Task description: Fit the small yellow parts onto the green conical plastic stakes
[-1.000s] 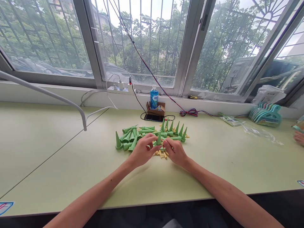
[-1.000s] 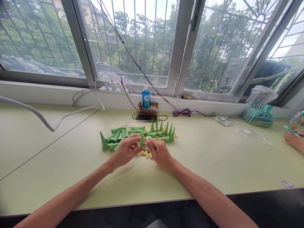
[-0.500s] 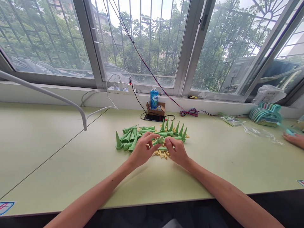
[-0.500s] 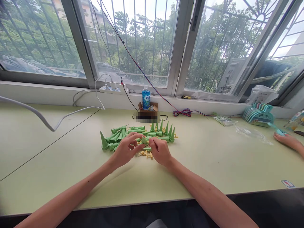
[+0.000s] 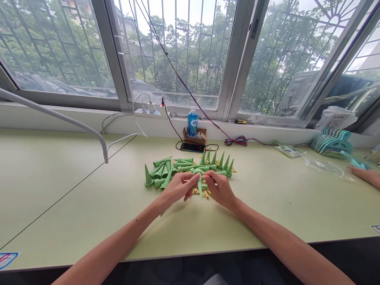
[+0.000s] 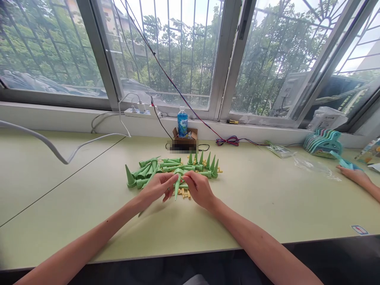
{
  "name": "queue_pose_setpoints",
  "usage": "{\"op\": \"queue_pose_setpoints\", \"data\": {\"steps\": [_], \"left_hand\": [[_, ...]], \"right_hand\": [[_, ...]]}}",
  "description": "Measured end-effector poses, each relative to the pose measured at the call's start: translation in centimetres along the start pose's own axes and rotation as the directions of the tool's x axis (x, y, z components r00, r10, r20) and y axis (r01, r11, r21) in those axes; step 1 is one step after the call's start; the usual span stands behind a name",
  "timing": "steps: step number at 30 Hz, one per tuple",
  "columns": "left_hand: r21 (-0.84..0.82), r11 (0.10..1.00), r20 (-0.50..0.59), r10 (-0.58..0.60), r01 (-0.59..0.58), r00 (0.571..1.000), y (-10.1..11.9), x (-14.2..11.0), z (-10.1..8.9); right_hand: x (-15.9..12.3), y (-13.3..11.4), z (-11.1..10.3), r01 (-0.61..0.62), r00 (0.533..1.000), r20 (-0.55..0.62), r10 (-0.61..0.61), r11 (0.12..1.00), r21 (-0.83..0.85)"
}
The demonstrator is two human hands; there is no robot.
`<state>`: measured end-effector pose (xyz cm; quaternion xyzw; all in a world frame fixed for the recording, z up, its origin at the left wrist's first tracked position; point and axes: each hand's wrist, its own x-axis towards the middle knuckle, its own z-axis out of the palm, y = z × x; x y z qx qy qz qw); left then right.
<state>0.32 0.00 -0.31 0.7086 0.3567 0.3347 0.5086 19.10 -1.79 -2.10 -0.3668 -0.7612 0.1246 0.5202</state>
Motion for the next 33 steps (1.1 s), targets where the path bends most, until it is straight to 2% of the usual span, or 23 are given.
{"op": "queue_pose_setpoints", "data": {"steps": [4,9,14,20,24,29,33], "left_hand": [[-0.016,0.999,-0.007,0.042,-0.043,0.999,0.1,-0.1,-0.1],[0.067,0.993,-0.047,0.104,-0.101,0.993,0.9,-0.3,0.1],[0.157,0.956,-0.102,0.265,-0.248,0.959,0.6,-0.3,0.3],[0.2,0.942,-0.12,0.296,-0.269,0.947,-0.2,0.0,0.4],[0.198,0.95,-0.142,0.272,-0.242,0.952,0.0,0.0,0.5],[0.124,0.978,-0.206,0.188,-0.165,0.96,0.4,0.0,0.5],[-0.033,0.997,-0.145,0.066,-0.072,0.987,0.9,0.0,0.4]], "right_hand": [[0.0,0.0,-0.1,0.0,1.0,0.016,0.0,1.0,0.01],[-0.2,0.3,0.0,-0.02,1.0,0.022,0.02,1.0,0.001],[-0.3,0.2,0.0,-0.054,0.997,0.052,0.053,0.998,0.022],[-0.3,0.1,0.0,-0.051,0.998,0.036,0.05,0.998,0.021],[-0.4,0.2,0.1,-0.081,0.997,-0.012,0.082,0.996,0.026],[-0.5,0.6,0.2,-0.105,0.992,-0.066,0.11,0.992,0.069],[-0.4,0.5,0.1,-0.086,0.994,-0.057,0.088,0.996,0.039]]}}
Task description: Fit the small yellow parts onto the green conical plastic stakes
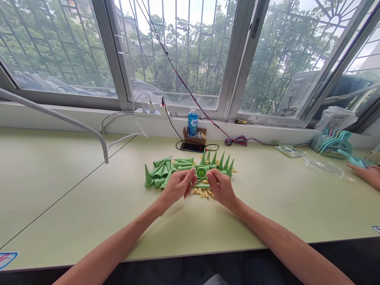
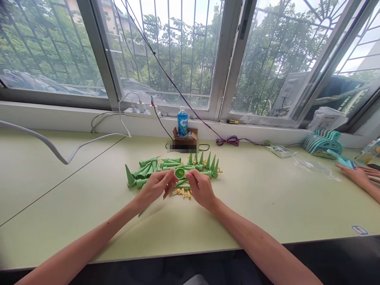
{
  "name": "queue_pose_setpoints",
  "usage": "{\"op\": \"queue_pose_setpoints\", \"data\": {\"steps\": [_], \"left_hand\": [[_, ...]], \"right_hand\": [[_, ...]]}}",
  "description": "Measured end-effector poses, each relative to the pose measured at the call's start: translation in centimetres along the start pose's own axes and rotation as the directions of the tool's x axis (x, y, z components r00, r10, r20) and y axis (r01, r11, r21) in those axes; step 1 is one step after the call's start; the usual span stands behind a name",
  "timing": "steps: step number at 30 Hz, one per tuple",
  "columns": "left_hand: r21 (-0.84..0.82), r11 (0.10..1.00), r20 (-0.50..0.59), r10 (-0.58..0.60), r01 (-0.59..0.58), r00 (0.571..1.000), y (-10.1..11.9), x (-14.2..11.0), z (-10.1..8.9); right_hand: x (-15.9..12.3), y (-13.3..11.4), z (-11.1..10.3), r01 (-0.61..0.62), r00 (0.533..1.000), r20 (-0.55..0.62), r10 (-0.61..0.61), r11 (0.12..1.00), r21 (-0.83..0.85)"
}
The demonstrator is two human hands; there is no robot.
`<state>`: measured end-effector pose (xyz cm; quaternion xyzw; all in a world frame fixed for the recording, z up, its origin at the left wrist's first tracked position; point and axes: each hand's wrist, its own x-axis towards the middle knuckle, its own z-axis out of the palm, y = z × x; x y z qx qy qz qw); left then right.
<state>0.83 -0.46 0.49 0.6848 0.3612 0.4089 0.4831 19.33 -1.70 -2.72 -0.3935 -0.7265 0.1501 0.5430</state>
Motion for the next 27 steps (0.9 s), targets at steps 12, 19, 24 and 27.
{"op": "queue_pose_setpoints", "data": {"steps": [12,19,24,27], "left_hand": [[-0.085,0.986,0.128,-0.134,0.145,0.983,0.77,-0.12,-0.21],[0.0,0.999,0.157,-0.035,0.035,0.987,0.29,-0.21,-0.33],[0.123,0.985,0.145,0.102,-0.12,0.984,0.24,-0.46,-0.16],[0.162,0.973,0.128,0.143,-0.163,0.981,0.14,-0.43,-0.09]], "right_hand": [[0.25,-0.18,-0.05,0.136,0.985,0.107,-0.132,0.99,-0.032],[0.14,-0.01,-0.03,0.106,0.99,0.1,-0.099,0.992,-0.067],[0.22,-0.36,-0.04,0.046,0.995,0.092,-0.04,0.997,-0.064],[0.26,-0.36,0.02,0.04,0.995,0.09,-0.035,0.998,-0.058]]}}
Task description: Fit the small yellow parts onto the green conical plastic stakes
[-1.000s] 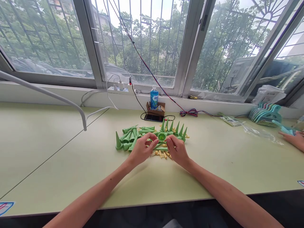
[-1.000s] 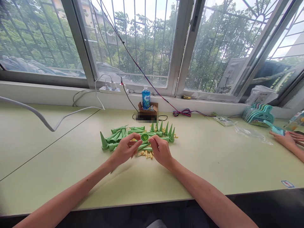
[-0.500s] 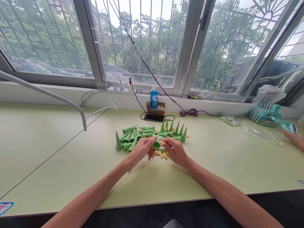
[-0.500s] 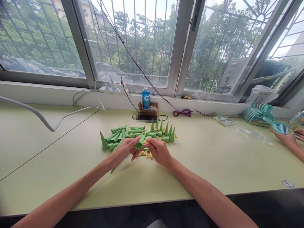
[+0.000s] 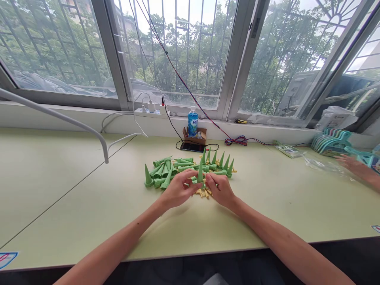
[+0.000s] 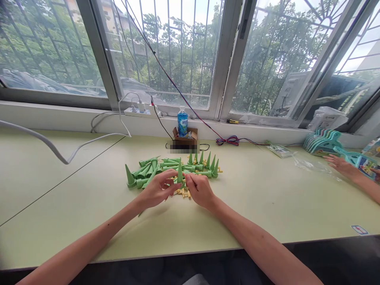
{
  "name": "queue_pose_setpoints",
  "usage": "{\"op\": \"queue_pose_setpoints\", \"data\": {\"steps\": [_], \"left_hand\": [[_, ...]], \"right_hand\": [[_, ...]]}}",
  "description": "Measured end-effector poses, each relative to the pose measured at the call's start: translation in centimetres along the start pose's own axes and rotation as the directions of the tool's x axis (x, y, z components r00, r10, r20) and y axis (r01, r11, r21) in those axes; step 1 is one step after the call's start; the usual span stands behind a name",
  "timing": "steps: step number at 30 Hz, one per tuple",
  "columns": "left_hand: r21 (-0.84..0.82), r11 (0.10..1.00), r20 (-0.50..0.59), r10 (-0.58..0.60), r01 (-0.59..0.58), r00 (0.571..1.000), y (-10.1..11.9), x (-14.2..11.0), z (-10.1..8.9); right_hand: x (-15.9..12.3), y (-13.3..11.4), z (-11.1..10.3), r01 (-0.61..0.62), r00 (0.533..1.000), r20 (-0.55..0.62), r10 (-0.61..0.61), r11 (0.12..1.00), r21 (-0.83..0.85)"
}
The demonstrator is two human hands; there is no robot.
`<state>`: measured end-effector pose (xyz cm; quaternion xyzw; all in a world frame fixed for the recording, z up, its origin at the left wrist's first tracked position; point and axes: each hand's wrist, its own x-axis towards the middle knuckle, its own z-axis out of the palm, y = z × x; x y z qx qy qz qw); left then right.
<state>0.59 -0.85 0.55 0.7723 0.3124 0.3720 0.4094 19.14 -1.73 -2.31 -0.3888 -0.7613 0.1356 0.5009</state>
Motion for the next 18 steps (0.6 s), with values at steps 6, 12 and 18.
{"op": "queue_pose_setpoints", "data": {"steps": [6,12,18], "left_hand": [[-0.011,1.0,-0.058,-0.009,0.008,0.998,-0.89,0.13,0.22],[-0.105,0.991,-0.153,-0.099,0.083,0.983,-0.8,0.4,0.03],[-0.159,0.972,-0.082,-0.186,0.171,0.979,-0.17,0.45,-0.06]], "right_hand": [[-0.1,0.22,0.21,-0.037,0.999,-0.034,0.037,0.999,0.004],[-0.14,0.53,0.19,-0.086,0.991,-0.097,0.089,0.996,0.038],[-0.02,0.37,0.09,-0.057,0.994,-0.09,0.057,0.998,0.007]]}}
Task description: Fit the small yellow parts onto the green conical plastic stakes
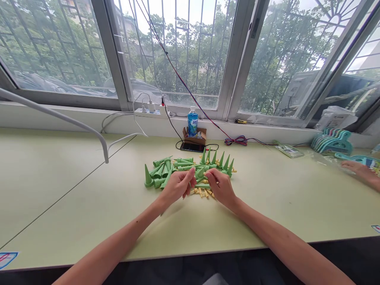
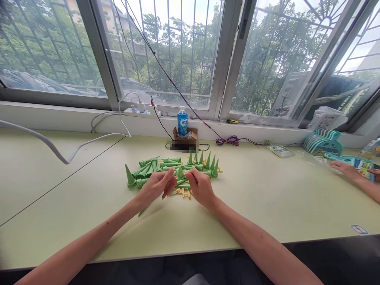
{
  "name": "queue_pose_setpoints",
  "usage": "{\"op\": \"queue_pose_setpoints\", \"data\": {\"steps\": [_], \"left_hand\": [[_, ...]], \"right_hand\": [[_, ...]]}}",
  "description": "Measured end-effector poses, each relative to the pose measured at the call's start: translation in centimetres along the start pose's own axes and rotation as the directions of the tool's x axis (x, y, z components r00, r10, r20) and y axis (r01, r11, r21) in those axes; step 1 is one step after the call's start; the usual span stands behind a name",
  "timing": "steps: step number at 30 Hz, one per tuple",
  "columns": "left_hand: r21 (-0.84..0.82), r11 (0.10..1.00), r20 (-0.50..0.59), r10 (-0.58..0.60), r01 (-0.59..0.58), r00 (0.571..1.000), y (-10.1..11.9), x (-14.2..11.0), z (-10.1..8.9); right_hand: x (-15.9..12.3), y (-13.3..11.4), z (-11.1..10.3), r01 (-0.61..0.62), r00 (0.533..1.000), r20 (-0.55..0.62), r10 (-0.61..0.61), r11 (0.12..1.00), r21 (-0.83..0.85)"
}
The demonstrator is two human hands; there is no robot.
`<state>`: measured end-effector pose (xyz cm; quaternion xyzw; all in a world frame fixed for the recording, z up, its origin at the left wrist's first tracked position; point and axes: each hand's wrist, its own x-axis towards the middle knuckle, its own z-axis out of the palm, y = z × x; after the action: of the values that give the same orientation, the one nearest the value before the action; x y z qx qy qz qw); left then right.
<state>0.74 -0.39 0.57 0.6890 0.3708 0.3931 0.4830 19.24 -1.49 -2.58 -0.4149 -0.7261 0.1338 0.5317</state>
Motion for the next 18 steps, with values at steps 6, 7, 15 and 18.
{"op": "queue_pose_setpoints", "data": {"steps": [6,7,15,18], "left_hand": [[-0.059,0.991,0.064,-0.12,0.124,0.991,0.19,-0.06,0.02],[-0.059,0.989,0.073,-0.128,0.133,0.989,0.23,-0.06,-0.04],[-0.046,0.997,0.155,-0.062,0.07,0.986,0.27,-0.23,-0.33],[0.024,1.0,0.134,-0.002,-0.001,0.991,0.18,-0.37,-0.29]], "right_hand": [[0.08,-0.28,-0.16,0.115,0.992,0.06,-0.113,0.993,-0.036],[0.09,-0.25,-0.19,0.123,0.99,0.067,-0.121,0.992,-0.034],[0.08,-0.23,-0.36,0.124,0.988,0.095,-0.124,0.992,0.01],[-0.04,-0.11,-0.29,0.089,0.992,0.086,-0.09,0.996,0.016]]}}
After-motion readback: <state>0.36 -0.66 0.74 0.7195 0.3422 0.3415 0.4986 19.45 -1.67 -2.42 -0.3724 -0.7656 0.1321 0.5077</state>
